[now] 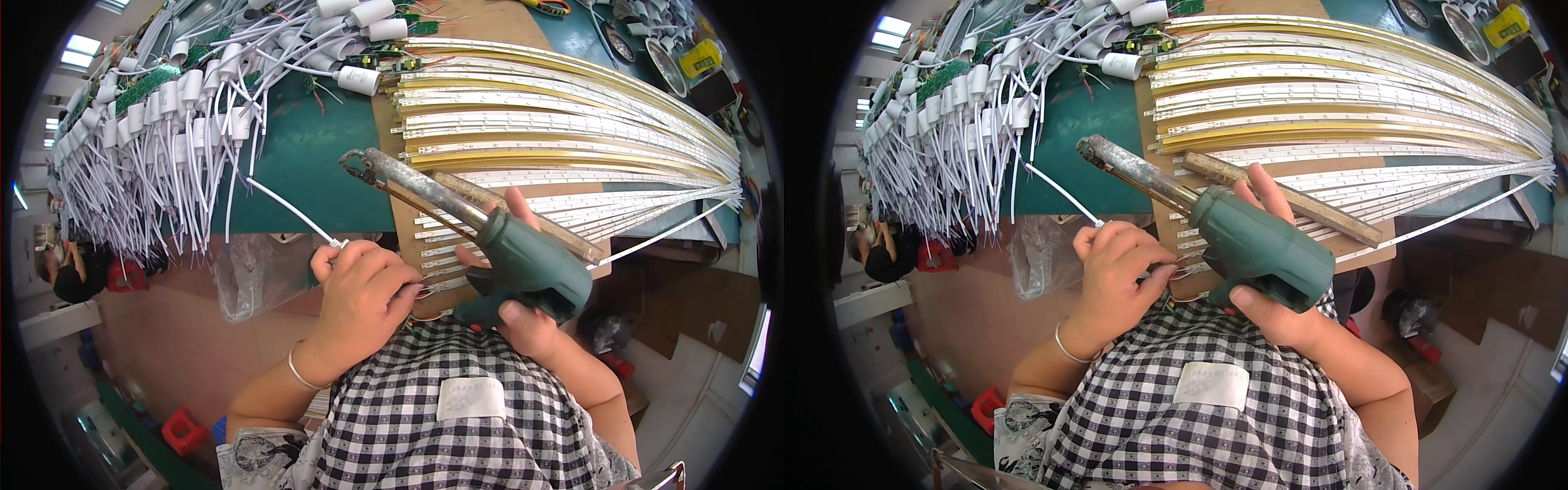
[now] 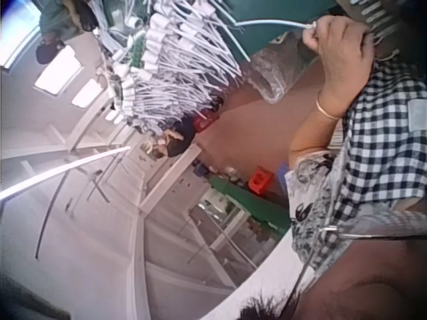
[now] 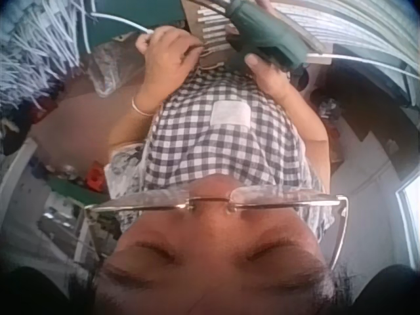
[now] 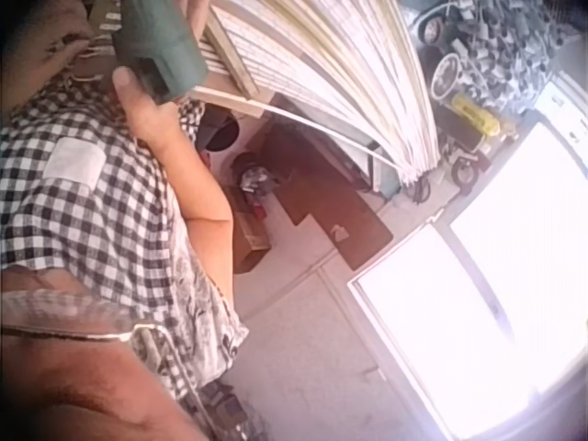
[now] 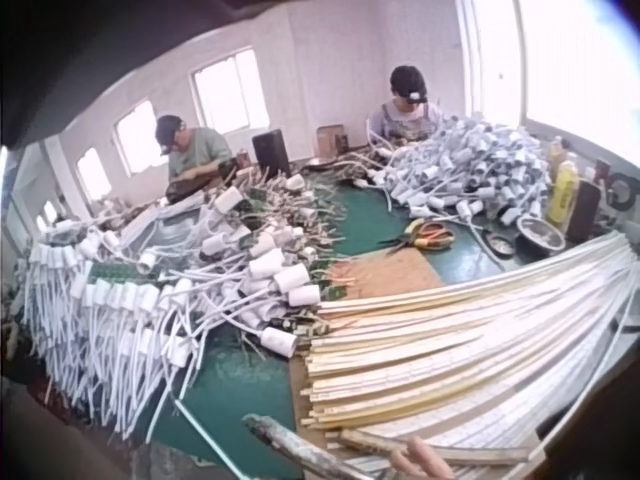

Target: Using a hot glue gun to attach wires and components to LED light strips on an assembly line.

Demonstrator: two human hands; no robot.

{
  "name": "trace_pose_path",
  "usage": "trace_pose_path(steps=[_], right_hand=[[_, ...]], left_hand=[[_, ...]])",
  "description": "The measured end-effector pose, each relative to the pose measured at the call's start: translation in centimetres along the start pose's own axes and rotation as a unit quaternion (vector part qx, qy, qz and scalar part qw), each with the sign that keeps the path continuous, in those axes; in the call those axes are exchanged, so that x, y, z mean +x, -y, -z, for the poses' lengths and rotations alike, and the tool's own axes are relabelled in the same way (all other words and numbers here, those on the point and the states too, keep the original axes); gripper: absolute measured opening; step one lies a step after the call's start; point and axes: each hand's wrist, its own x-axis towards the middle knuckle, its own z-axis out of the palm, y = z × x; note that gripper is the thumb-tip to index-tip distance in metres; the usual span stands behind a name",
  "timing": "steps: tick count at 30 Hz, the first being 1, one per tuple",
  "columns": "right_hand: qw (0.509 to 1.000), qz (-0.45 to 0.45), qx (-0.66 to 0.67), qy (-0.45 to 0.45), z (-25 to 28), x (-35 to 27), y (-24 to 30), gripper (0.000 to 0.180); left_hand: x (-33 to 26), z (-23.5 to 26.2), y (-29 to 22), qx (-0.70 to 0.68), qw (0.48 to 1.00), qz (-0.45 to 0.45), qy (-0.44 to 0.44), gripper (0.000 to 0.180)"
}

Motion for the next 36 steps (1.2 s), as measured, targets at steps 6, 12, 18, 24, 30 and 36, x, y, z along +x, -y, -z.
trace_pose_path(steps=[6, 12, 18, 24, 30, 36], right_hand=[[1.000, -0.004, 0.004, -0.003, 0.1, -0.1, -0.3, 0.123], [1.000, -0.014, 0.000, -0.003, 0.2, -0.1, -0.5, 0.125], [1.000, -0.016, -0.005, -0.013, -0.1, 0.0, -0.2, 0.126], [1.000, -0.019, -0.015, -0.013, 0.0, 0.0, -0.2, 0.127], [1.000, -0.018, -0.020, -0.014, -0.2, 0.0, -0.1, 0.128], [1.000, -0.017, -0.020, -0.015, -0.1, -0.1, -0.2, 0.127]], left_hand=[[0.2, -0.7, -1.0, 0.015, 0.999, 0.038, -0.011, 0.015], [0.1, -0.9, -0.6, 0.003, 0.999, 0.033, -0.005, 0.012], [0.3, -0.9, -0.4, -0.031, 0.998, 0.062, 0.005, 0.012], [0.6, -0.7, -0.6, -0.030, 0.997, 0.073, 0.008, 0.011], [0.8, -1.3, -0.8, 0.010, 0.998, 0.063, -0.006, 0.014], [1.1, -1.2, -0.7, 0.009, 0.998, 0.057, 0.006, 0.013]])
